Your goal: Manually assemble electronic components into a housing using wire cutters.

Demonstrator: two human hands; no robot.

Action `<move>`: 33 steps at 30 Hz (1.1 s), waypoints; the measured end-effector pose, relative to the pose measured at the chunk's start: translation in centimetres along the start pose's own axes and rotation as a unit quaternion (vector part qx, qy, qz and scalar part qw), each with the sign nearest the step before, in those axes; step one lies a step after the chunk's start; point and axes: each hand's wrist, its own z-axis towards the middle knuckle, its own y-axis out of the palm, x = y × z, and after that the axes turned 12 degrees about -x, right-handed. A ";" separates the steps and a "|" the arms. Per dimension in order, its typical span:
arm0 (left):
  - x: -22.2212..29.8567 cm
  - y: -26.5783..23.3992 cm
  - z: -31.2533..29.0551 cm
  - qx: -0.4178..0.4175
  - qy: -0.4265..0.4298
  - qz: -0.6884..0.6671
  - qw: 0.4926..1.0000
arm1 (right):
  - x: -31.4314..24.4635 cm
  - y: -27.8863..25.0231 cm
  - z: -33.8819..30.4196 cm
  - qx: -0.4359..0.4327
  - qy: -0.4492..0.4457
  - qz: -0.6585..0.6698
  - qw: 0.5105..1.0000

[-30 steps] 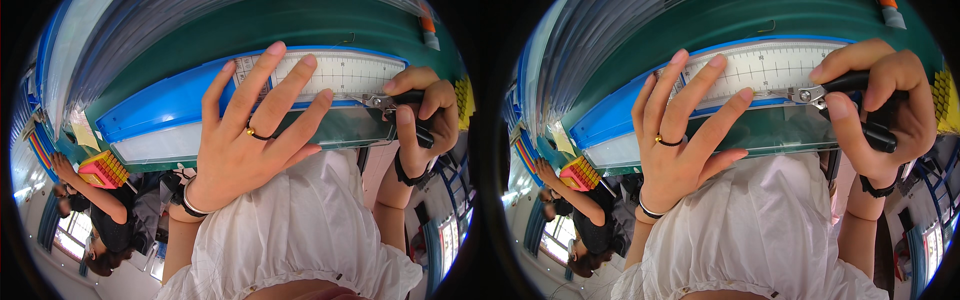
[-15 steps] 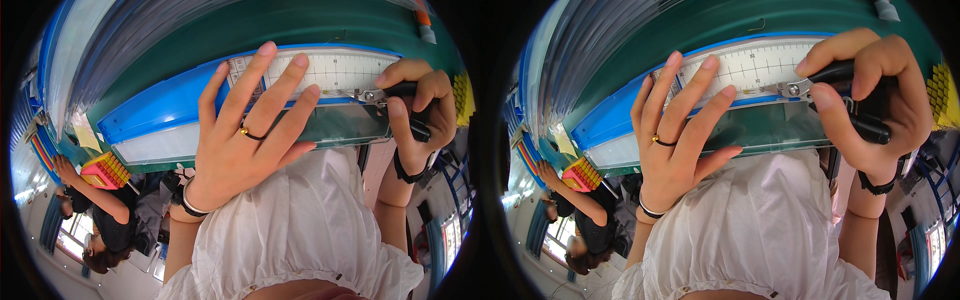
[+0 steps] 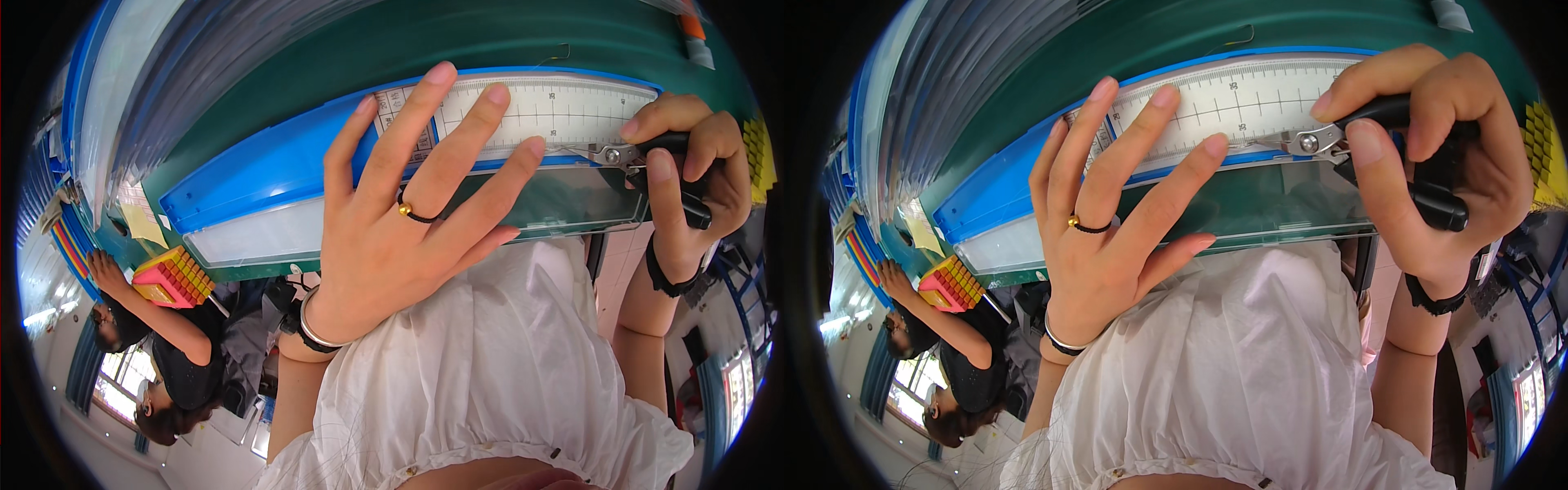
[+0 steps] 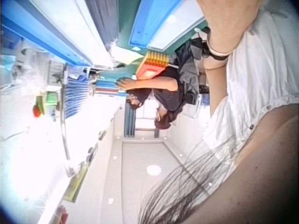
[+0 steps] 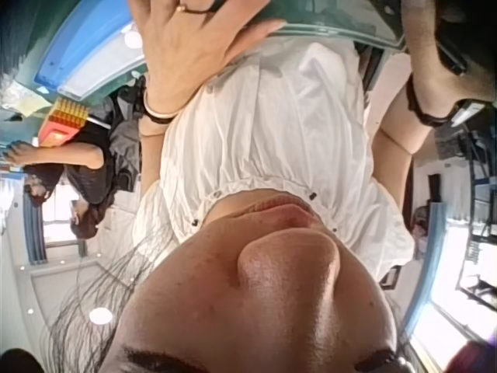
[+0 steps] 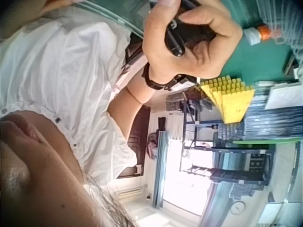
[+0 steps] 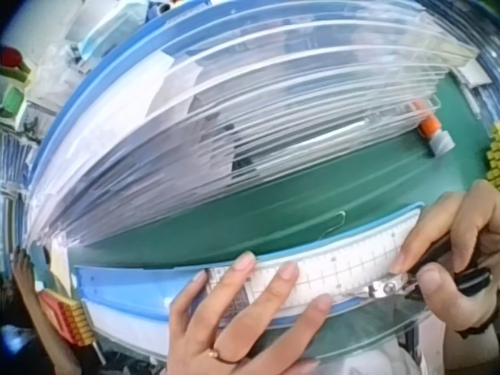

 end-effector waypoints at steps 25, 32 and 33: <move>-0.2 0.2 0.0 0.025 0.013 -0.039 0.999 | 0.1 0.1 0.1 -0.003 -0.002 -0.005 1.000; -0.2 0.1 0.0 0.024 0.012 -0.043 0.999 | 0.1 0.1 0.2 -0.004 -0.002 0.000 1.000; -0.2 -0.1 0.0 0.024 0.011 -0.042 0.999 | 0.1 0.1 0.2 -0.006 -0.006 0.005 1.000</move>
